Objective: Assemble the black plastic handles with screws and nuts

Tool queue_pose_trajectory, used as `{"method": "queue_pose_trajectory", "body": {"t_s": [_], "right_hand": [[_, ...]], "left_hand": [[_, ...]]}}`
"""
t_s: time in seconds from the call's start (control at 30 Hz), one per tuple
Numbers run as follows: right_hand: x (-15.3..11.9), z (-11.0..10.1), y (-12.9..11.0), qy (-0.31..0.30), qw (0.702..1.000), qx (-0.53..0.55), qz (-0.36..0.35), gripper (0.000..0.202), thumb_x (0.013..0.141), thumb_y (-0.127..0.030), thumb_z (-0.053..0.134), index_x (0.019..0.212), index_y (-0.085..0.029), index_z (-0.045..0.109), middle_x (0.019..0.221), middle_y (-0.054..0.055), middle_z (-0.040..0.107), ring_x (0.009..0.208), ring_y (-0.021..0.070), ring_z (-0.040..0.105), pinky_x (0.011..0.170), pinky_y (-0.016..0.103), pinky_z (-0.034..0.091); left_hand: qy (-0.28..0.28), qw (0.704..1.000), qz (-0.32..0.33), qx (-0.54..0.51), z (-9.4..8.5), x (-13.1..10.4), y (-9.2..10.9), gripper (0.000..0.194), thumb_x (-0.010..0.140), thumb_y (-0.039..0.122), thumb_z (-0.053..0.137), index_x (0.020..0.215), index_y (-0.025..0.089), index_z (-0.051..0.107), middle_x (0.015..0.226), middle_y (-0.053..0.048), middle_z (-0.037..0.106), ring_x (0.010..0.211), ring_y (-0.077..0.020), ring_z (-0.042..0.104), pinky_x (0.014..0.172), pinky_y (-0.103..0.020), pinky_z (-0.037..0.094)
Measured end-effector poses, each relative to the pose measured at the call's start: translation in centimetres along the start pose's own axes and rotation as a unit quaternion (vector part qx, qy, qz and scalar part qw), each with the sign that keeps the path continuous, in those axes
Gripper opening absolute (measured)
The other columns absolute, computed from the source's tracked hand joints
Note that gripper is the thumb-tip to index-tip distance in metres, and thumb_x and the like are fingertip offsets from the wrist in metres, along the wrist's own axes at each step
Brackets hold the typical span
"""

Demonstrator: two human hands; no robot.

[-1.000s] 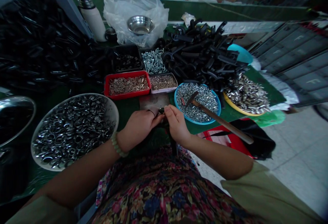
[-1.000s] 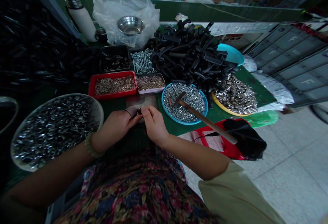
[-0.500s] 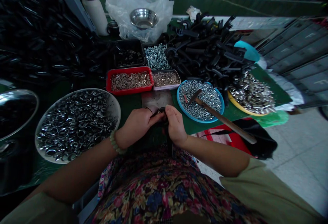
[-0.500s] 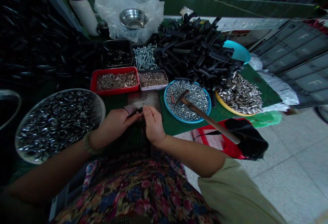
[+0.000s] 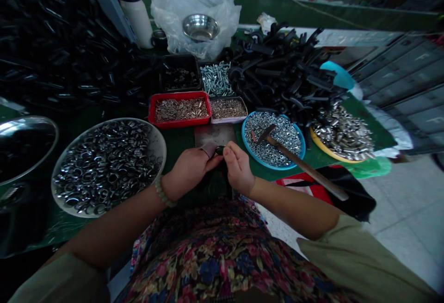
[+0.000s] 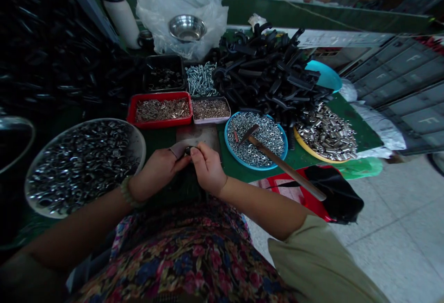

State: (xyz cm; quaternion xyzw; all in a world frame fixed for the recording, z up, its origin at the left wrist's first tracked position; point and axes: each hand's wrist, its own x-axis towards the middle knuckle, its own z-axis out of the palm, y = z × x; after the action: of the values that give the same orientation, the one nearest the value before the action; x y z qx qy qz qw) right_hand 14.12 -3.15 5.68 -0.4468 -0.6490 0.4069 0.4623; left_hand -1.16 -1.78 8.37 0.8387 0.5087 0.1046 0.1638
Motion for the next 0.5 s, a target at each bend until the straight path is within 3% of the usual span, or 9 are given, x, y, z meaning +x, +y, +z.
{"method": "queue_pose_trajectory", "body": {"t_s": [0.13, 0.2, 0.27, 0.33, 0.37, 0.43, 0.5], "right_hand": [[2.4, -1.3, 0.5, -0.071, 0.997, 0.020, 0.026, 0.045, 0.095, -0.057, 0.030, 0.072, -0.021, 0.044, 0.067, -0.002, 0.045, 0.064, 0.0130, 0.044, 0.059, 0.026, 0.037], [5.5, -1.9, 0.7, -0.124, 0.992, 0.006, 0.008, 0.055, 0.097, -0.057, 0.016, 0.080, -0.020, 0.053, 0.075, 0.001, 0.055, 0.071, 0.0147, 0.052, 0.065, 0.027, 0.042], [9.6, -2.0, 0.8, -0.146, 0.984, -0.094, -0.050, 0.056, 0.100, -0.050, 0.013, 0.090, -0.019, 0.059, 0.088, 0.005, 0.062, 0.084, 0.0165, 0.057, 0.077, 0.030, 0.045], [13.9, -1.2, 1.0, -0.170, 0.936, -0.288, -0.111, 0.039, 0.098, -0.043, 0.035, 0.093, -0.017, 0.063, 0.097, 0.008, 0.064, 0.096, 0.0195, 0.056, 0.087, 0.033, 0.042], [15.8, -0.4, 1.1, -0.202, 0.890, -0.388, -0.131, 0.032, 0.096, -0.038, 0.043, 0.094, -0.015, 0.065, 0.101, 0.011, 0.065, 0.100, 0.0218, 0.055, 0.089, 0.034, 0.041], [18.5, 1.3, 1.5, -0.238, 0.802, -0.527, -0.148, 0.025, 0.092, -0.027, 0.049, 0.097, -0.011, 0.068, 0.108, 0.016, 0.064, 0.106, 0.0268, 0.053, 0.087, 0.038, 0.040], [19.9, 2.7, 2.0, -0.255, 0.761, -0.577, -0.152, 0.025, 0.091, -0.016, 0.046, 0.098, -0.009, 0.069, 0.108, 0.019, 0.065, 0.108, 0.0297, 0.052, 0.085, 0.040, 0.040]], "left_hand": [[0.029, 0.998, -0.001, -0.057, -1.9, -0.6, -0.9, 0.027, 0.094, 0.041, 0.045, 0.101, 0.018, 0.056, 0.084, -0.004, 0.067, 0.075, -0.0191, 0.066, 0.067, -0.029, 0.048], [0.092, 0.991, 0.002, -0.096, -3.3, -1.4, -1.5, 0.022, 0.092, 0.037, 0.052, 0.106, 0.020, 0.054, 0.095, -0.003, 0.066, 0.084, -0.0177, 0.065, 0.074, -0.028, 0.050], [0.179, 0.981, -0.005, -0.080, -4.0, -2.2, -1.8, 0.022, 0.090, 0.031, 0.056, 0.109, 0.022, 0.053, 0.102, -0.003, 0.063, 0.092, -0.0174, 0.062, 0.081, -0.030, 0.050], [0.213, 0.977, 0.017, -0.001, -3.3, -2.3, -1.5, 0.020, 0.090, 0.024, 0.054, 0.110, 0.022, 0.055, 0.102, -0.004, 0.061, 0.095, -0.0182, 0.059, 0.084, -0.031, 0.049], [0.197, 0.978, 0.041, 0.047, -2.4, -2.1, -1.2, 0.021, 0.090, 0.021, 0.052, 0.112, 0.021, 0.055, 0.102, -0.005, 0.061, 0.095, -0.0190, 0.058, 0.083, -0.032, 0.049], [0.114, 0.981, 0.093, 0.126, 0.0, -1.5, -0.3, 0.024, 0.090, 0.017, 0.051, 0.113, 0.019, 0.057, 0.101, -0.007, 0.061, 0.094, -0.0209, 0.056, 0.080, -0.033, 0.049], [0.028, 0.981, 0.107, 0.157, 2.0, -0.6, 0.4, 0.022, 0.089, 0.017, 0.052, 0.110, 0.017, 0.059, 0.100, -0.008, 0.061, 0.093, -0.0220, 0.056, 0.076, -0.032, 0.049]]}}
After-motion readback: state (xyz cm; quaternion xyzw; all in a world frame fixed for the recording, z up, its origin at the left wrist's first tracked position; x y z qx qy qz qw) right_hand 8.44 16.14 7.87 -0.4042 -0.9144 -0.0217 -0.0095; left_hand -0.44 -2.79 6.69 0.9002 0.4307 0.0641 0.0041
